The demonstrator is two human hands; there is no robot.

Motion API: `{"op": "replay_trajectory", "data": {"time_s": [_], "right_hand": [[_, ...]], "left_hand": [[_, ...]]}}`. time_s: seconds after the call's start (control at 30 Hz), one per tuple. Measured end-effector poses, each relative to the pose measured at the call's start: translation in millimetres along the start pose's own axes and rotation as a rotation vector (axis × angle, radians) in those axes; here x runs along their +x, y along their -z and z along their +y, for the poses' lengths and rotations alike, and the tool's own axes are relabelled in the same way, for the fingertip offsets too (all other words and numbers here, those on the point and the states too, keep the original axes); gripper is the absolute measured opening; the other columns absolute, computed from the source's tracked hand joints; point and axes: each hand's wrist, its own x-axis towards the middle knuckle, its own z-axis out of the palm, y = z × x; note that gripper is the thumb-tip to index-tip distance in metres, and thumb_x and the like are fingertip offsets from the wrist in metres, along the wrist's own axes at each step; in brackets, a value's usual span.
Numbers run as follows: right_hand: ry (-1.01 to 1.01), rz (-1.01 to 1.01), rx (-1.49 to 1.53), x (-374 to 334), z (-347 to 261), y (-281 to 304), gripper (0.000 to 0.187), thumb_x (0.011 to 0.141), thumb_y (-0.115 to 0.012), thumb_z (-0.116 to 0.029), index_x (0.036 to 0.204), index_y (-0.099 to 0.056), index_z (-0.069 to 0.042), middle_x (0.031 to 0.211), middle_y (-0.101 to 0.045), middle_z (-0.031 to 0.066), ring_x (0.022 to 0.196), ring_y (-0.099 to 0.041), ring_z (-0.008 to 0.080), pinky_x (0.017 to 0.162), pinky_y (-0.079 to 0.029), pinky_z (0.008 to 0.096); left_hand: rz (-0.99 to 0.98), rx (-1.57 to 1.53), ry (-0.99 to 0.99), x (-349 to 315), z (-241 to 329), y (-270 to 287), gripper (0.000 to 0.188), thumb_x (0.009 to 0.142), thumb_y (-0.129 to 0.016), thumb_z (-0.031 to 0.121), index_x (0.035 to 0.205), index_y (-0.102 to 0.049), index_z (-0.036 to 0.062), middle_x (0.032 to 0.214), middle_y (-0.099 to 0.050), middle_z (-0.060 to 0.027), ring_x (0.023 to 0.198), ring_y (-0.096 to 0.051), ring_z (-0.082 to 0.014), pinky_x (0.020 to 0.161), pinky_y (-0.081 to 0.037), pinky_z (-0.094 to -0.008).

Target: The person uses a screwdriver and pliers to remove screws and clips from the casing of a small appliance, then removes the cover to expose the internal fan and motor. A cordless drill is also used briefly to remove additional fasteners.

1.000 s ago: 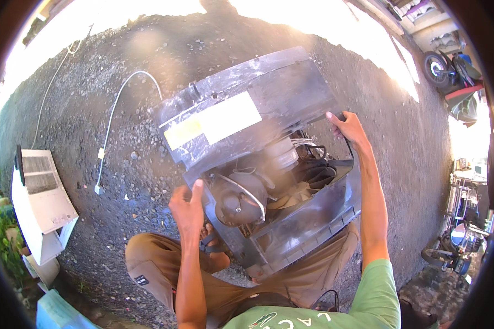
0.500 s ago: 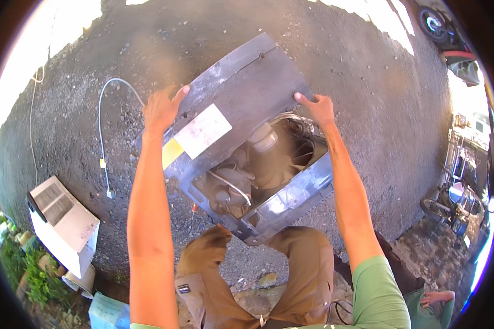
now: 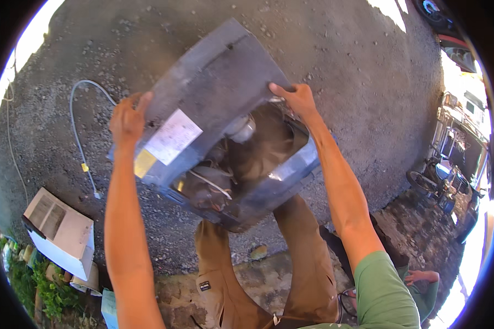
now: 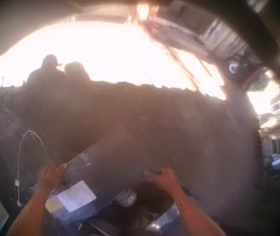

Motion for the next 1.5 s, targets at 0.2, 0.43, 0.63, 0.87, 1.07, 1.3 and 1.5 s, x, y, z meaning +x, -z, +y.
{"op": "replay_trajectory", "data": {"time_s": [0.2, 0.43, 0.63, 0.87, 1.07, 1.3, 1.5], "right_hand": [[0.183, 0.152, -0.121, -4.3, 14.1, -1.1, 0.061, 0.069, -0.085, -0.057, 0.061, -0.06, -0.002, 0.058, -0.055, 0.0011, 0.057, -0.052, 0.0094, 0.055, -0.044, 0.0295], [0.196, 0.177, -0.114, -20.9, 17.0, -4.2, 0.076, 0.057, -0.082, -0.074, 0.059, -0.06, -0.001, 0.055, -0.058, 0.0046, 0.055, -0.06, 0.0196, 0.059, -0.05, 0.0406], [0.206, 0.124, -0.081, -17.2, 25.7, -3.1, 0.062, 0.069, -0.083, -0.061, 0.066, -0.067, -0.001, 0.06, -0.059, 0.0007, 0.056, -0.055, 0.0093, 0.055, -0.046, 0.0291], [0.173, 0.143, -0.232, -33.9, 4.3, 3.2, 0.057, 0.071, -0.085, -0.052, 0.077, -0.068, 0.001, 0.065, -0.061, 0.0037, 0.061, -0.058, 0.0137, 0.059, -0.048, 0.0324], [0.317, 0.196, -0.34, -42.3, 9.3, 1.0, 0.065, 0.088, -0.066, -0.058, 0.104, -0.065, 0.005, 0.091, -0.066, 0.0179, 0.08, -0.059, 0.0225, 0.072, -0.048, 0.0419], [0.465, 0.1, -0.174, -88.1, 51.3, -71.8, 0.074, 0.068, -0.087, -0.037, 0.125, -0.057, 0.0, 0.121, -0.058, 0.0204, 0.117, -0.054, 0.0378, 0.095, -0.045, 0.0476], [0.21, -0.029, -0.411, -50.3, 71.3, -137.1, 0.103, 0.056, -0.091, -0.048, 0.135, -0.048, 0.002, 0.134, -0.054, 0.0186, 0.132, -0.045, 0.0344, 0.105, -0.039, 0.0498]], "left_hand": [[-0.15, -0.032, 0.151, 3.1, -2.9, -5.8, 0.084, 0.088, -0.037, 0.079, 0.132, -0.064, 0.0128, 0.13, -0.063, -0.0192, 0.123, -0.056, -0.0388, 0.106, -0.038, -0.045], [-0.17, -0.063, 0.172, -0.1, -10.8, -11.1, 0.092, 0.084, -0.03, 0.085, 0.137, -0.06, 0.0155, 0.137, -0.059, -0.0163, 0.133, -0.05, -0.0345, 0.111, -0.031, -0.0443], [-0.166, 0.008, 0.205, 11.2, -23.7, -18.3, 0.093, 0.082, -0.029, 0.087, 0.138, -0.06, 0.0196, 0.138, -0.058, -0.0177, 0.133, -0.049, -0.0356, 0.112, -0.03, -0.0458], [-0.186, -0.091, 0.153, 14.2, -29.4, -20.2, 0.095, 0.08, -0.03, 0.089, 0.137, -0.06, 0.0193, 0.138, -0.058, -0.0166, 0.134, -0.049, -0.0363, 0.112, -0.031, -0.046], [-0.131, -0.031, 0.136, 18.2, -43.4, -25.8, 0.09, 0.082, -0.033, 0.086, 0.137, -0.06, 0.0201, 0.137, -0.059, -0.0164, 0.132, -0.05, -0.0359, 0.112, -0.031, -0.0466], [0.561, 0.07, -0.112, -52.4, 34.7, -26.5, 0.071, 0.086, -0.061, 0.068, 0.13, -0.061, 0.0125, 0.121, -0.062, -0.017, 0.121, -0.051, -0.0363, 0.106, -0.034, -0.0499], [0.582, -0.179, 0.13, -242.5, 110.4, -58.8, 0.049, 0.085, -0.078, 0.03, 0.12, -0.06, 0.0005, 0.117, -0.058, -0.0128, 0.118, -0.049, -0.0287, 0.104, -0.037, -0.0434]]}}
